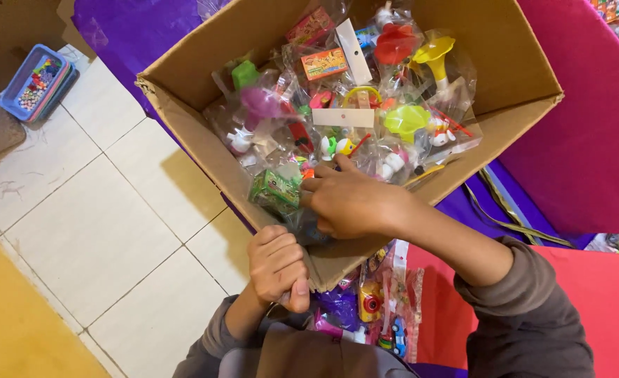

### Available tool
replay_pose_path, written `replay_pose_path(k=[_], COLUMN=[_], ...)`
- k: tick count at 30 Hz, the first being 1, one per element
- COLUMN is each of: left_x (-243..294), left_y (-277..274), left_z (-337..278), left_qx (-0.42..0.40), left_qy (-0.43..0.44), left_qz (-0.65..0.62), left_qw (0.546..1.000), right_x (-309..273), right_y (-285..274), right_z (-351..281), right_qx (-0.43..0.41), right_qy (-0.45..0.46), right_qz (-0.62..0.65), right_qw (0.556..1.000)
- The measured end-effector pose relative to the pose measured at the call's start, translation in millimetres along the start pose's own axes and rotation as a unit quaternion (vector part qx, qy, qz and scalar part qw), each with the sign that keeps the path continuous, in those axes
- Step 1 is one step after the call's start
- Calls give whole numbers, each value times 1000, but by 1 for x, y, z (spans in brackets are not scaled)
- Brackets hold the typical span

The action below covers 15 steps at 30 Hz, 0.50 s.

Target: Gluing small packaged toys onto a large red sheet using a hot glue gun.

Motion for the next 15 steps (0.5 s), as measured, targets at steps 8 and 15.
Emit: replay_pose_path(k=[8, 15], left_x=[0, 0], left_y=[-1, -1], left_z=[3, 2], left_qx=[11, 7], left_qy=[3, -4], left_qz=[-11, -6], left_qw=[1000, 1000], right_x=[20, 34], right_y=[-37, -70], right_z=[2, 37], right_qx=[56, 256], right_qy=[21, 12], right_qz=[106, 77], right_qw=[993, 963])
Point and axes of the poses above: each hand's wrist, its own z-axis towards the middle knuckle, its own y-axis out of the palm, x = y × z, the point moved 10 cm from there along z, towards the middle knuckle, and after that the axes turned 10 degrees about x, right-handed, at the moved point
